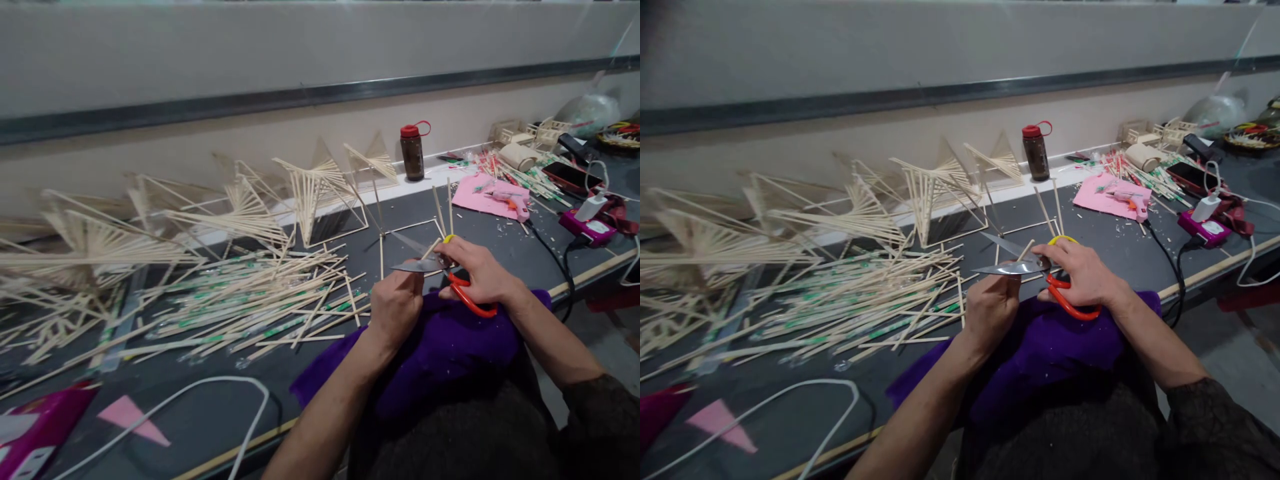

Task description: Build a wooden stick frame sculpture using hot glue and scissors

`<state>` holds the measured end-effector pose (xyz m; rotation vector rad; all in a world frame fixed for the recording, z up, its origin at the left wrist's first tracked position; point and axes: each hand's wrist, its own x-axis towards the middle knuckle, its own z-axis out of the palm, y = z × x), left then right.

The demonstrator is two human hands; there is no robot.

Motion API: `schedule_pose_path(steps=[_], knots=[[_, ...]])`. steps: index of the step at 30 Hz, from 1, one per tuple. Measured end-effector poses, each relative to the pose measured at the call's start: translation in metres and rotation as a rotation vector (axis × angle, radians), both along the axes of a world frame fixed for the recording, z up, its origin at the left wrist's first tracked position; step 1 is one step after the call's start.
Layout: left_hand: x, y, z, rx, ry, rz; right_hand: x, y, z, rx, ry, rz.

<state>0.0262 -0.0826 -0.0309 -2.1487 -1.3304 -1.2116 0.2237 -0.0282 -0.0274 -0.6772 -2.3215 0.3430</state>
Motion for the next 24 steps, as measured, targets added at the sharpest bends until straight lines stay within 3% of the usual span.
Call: schedule_pose_path(steps=[4,8,15,24], knots=[[0.0,0.0,0.002,-0.055,-0.069,-0.047,0.0,0.002,-0.002,-0.014,0.021,0.048],[-0.002,-0.004,0.01,-0.373,-0.297,-0.123,0.001,0.002,-0.001,-0.042,0.037,0.091],[-0.001,-0.009,0.022,-0.904,-0.76,-0.381,0.002,0.0,0.002,-0.046,0.096,0.168],[-0.003,-0.012,0.032,-1.095,-1.061,-0.581,0.004,-0.003,0.004,-0.113,0.127,0.2]])
